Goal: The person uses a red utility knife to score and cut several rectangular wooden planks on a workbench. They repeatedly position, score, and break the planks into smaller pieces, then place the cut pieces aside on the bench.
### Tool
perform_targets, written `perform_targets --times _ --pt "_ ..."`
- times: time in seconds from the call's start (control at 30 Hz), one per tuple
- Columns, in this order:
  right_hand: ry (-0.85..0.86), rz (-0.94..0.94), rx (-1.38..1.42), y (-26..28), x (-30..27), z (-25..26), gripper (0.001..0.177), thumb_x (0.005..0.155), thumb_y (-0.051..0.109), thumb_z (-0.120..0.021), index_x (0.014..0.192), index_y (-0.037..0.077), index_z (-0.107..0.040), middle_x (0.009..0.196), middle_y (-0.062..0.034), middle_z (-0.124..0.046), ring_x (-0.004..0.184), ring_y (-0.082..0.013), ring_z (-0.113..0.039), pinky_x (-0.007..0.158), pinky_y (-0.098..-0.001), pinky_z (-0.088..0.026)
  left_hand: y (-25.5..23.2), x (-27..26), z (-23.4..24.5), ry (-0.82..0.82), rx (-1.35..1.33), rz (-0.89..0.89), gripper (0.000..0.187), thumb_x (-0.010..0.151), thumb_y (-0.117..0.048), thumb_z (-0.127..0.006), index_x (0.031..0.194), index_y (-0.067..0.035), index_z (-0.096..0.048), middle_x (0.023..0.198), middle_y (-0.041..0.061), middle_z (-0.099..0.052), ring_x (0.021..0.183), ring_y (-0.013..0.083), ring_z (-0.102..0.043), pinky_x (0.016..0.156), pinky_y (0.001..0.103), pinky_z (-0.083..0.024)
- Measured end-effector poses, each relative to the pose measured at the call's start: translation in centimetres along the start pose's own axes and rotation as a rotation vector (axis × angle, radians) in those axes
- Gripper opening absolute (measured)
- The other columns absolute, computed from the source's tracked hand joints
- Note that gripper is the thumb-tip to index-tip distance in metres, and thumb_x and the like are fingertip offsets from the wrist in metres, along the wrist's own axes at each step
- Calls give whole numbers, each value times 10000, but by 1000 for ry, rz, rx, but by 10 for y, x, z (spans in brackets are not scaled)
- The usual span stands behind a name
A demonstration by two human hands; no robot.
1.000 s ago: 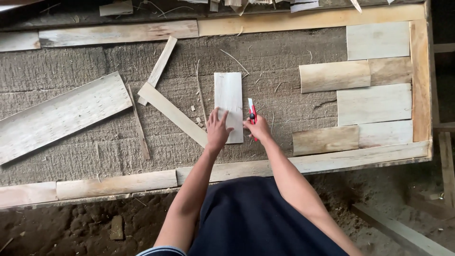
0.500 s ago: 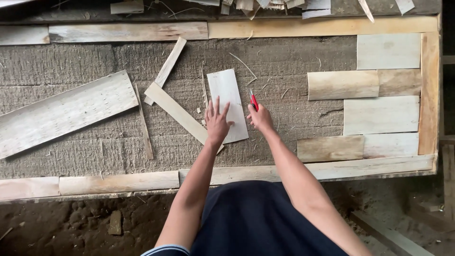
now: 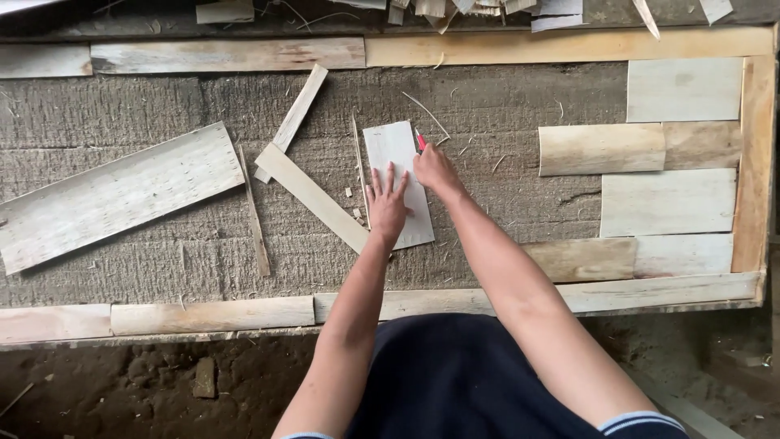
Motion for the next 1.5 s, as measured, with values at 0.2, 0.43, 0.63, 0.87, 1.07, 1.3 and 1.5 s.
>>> perform_targets --times 0.2,0.43,0.63,0.87,1.07,1.3,1.5 --pt "-18 -34 -29 18 -14 5 509 959 314 -404 1295 -65 -458 1210 -348 -643 1157 -513 -650 983 -600 -529 1 2 -2 -1 -10 -2 1026 799 -401 -860 1636 -309 -273 1735 76 -57 1559 484 -28 1235 619 -241" --pt "-31 -34 -2 26 -22 13 500 950 294 -395 1282 -73 -471 1200 -371 -641 1161 -544 -636 985 -611 -517 3 5 -6 6 -25 -6 1028 799 -395 -854 1636 -316 -263 1738 65 -34 1564 480 -14 1244 612 -222" --pt "-14 -40 -11 38 -56 17 486 941 302 -407 1266 -47 -497 1183 -351 -666 1141 -521 -658 957 -592 -536 3 4 -10 14 -16 4 996 821 -396 -843 1635 -312 -275 1739 62 -34 1567 469 -6 1249 603 -207" --pt "11 -87 63 25 -61 2 487 926 237 -393 1284 -75 -494 1207 -379 -649 1147 -534 -648 948 -599 -542 8 10 -24 -23 -20 -15 1009 802 -387 -859 1627 -314 -284 1735 62 -38 1564 479 -23 1240 613 -239" --pt "37 -116 75 -6 -68 -28 498 942 253 -395 1293 -87 -493 1242 -382 -630 1174 -536 -633 957 -598 -544 9 8 -28 -47 -12 -20 1013 788 -366 -874 1622 -314 -301 1735 58 -35 1563 478 -27 1236 619 -243" --pt "53 -116 88 -10 -90 -26 489 966 246 -410 1305 -100 -478 1235 -386 -622 1181 -551 -618 980 -616 -527 10 15 -32 -63 -12 -11 1019 792 -311 -878 1627 -342 -294 1738 40 -21 1565 471 -3 1237 618 -232" --pt "82 -129 21 -1 -124 -19 519 967 314 -417 1318 -68 -449 1200 -356 -659 1147 -514 -656 949 -605 -540 10 14 -30 -68 -31 -10 1022 785 -337 -877 1627 -342 -299 1739 40 -34 1567 464 0 1237 621 -227"
Point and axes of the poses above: each hand's wrist, its own x-axis towards the middle knuckle, its own z-axis out of the back of the hand, y = z × x, the point moved 5 cm from there along x, towards the middle knuckle
